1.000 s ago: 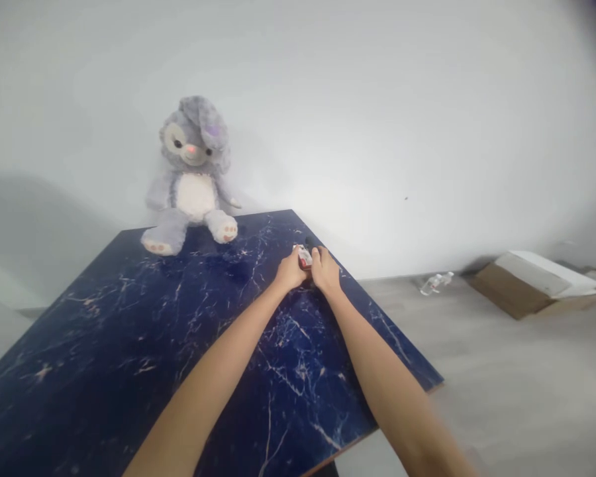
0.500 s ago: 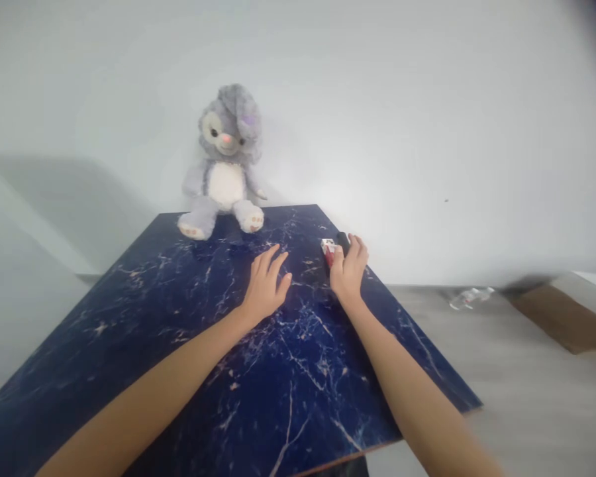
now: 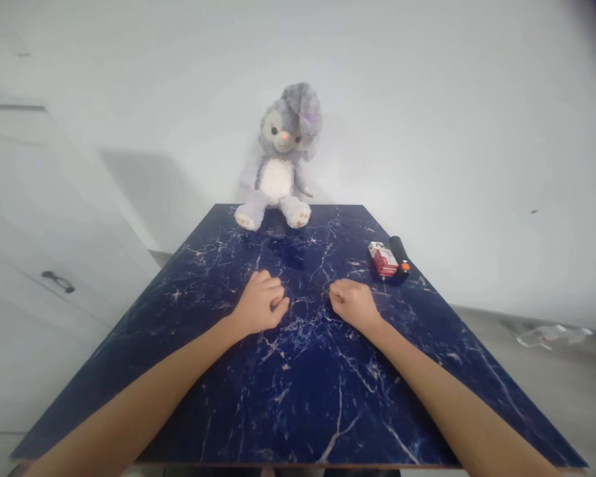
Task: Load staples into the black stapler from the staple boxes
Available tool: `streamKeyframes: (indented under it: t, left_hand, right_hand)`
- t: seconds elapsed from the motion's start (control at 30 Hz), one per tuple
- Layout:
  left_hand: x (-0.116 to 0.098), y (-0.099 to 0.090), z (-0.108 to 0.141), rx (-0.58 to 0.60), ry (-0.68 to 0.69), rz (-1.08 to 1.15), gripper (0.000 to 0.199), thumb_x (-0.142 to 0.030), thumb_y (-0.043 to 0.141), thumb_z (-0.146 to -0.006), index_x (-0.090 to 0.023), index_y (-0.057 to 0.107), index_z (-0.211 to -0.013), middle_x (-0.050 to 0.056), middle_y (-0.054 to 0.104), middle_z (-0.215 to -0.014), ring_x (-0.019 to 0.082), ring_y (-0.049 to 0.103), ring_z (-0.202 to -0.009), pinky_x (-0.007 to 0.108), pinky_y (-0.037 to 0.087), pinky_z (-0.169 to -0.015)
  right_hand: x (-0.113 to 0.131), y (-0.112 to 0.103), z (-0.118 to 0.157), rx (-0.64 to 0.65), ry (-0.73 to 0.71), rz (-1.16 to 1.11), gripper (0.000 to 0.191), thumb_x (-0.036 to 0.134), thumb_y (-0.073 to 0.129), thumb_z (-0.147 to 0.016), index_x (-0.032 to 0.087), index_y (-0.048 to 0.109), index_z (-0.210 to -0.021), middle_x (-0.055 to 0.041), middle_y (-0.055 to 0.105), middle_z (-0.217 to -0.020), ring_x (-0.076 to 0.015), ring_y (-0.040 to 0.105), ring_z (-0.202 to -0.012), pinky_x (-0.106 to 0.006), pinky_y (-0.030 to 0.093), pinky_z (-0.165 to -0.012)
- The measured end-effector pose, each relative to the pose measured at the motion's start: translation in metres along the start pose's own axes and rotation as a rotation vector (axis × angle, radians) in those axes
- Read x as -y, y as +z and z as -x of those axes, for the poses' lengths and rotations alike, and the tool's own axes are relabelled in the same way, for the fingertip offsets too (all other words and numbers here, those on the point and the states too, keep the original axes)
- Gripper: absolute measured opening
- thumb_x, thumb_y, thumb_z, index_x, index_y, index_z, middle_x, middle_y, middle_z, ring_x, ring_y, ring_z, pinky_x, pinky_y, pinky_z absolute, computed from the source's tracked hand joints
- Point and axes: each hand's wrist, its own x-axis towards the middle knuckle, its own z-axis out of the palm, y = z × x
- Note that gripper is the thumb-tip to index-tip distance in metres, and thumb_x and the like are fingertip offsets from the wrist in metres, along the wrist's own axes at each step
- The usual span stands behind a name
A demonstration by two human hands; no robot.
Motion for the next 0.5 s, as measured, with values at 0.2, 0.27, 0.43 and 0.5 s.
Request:
streamKeyframes:
  t: [0.2,0.27,0.43,0.5]
  left_hand:
    - [0.001,0.005,0.006,0.027,0.031,0.081,0.046,-0.027,0.052,-0.089,-0.02,0.033,-0.047,-0.001,0.043,-0.049,0.016,0.039,-0.058,0.036,0.035,-0.067]
    - [0.004,0.007,0.008,0.065,0.041,0.132,0.046,-0.027,0.05,-0.09,-0.019,0.033,-0.048,-0.002,0.041,-0.048,0.014,0.037,-0.052,0.033,0.034,-0.062]
    - [0.006,0.007,0.007,0.178,0.033,0.21,0.05,-0.029,0.049,-0.092,-0.018,0.03,-0.048,-0.004,0.035,-0.047,0.01,0.034,-0.045,0.029,0.031,-0.054]
    - [0.006,0.007,0.007,0.148,0.012,0.219,0.05,-0.03,0.049,-0.093,-0.018,0.03,-0.049,-0.005,0.033,-0.048,0.01,0.034,-0.046,0.028,0.031,-0.054]
  right_hand:
    - [0.013,-0.004,0.0,0.318,-0.317,0.009,0.022,0.008,0.047,-0.075,0.019,0.054,-0.057,0.0,0.057,-0.059,-0.0119,0.043,-0.054,-0.028,0.022,-0.056]
    - [0.008,-0.009,0.001,0.337,-0.305,0.014,0.022,0.008,0.047,-0.074,0.019,0.053,-0.057,0.0002,0.058,-0.059,-0.0112,0.042,-0.053,-0.028,0.021,-0.056]
    - [-0.017,-0.021,0.004,0.289,-0.121,0.084,0.023,0.01,0.047,-0.074,0.019,0.05,-0.053,-0.0008,0.057,-0.055,-0.0116,0.042,-0.052,-0.028,0.019,-0.056]
    - [-0.024,-0.022,0.006,0.277,-0.082,0.092,0.024,0.011,0.047,-0.075,0.019,0.049,-0.052,-0.0009,0.056,-0.054,-0.0118,0.042,-0.051,-0.028,0.02,-0.056]
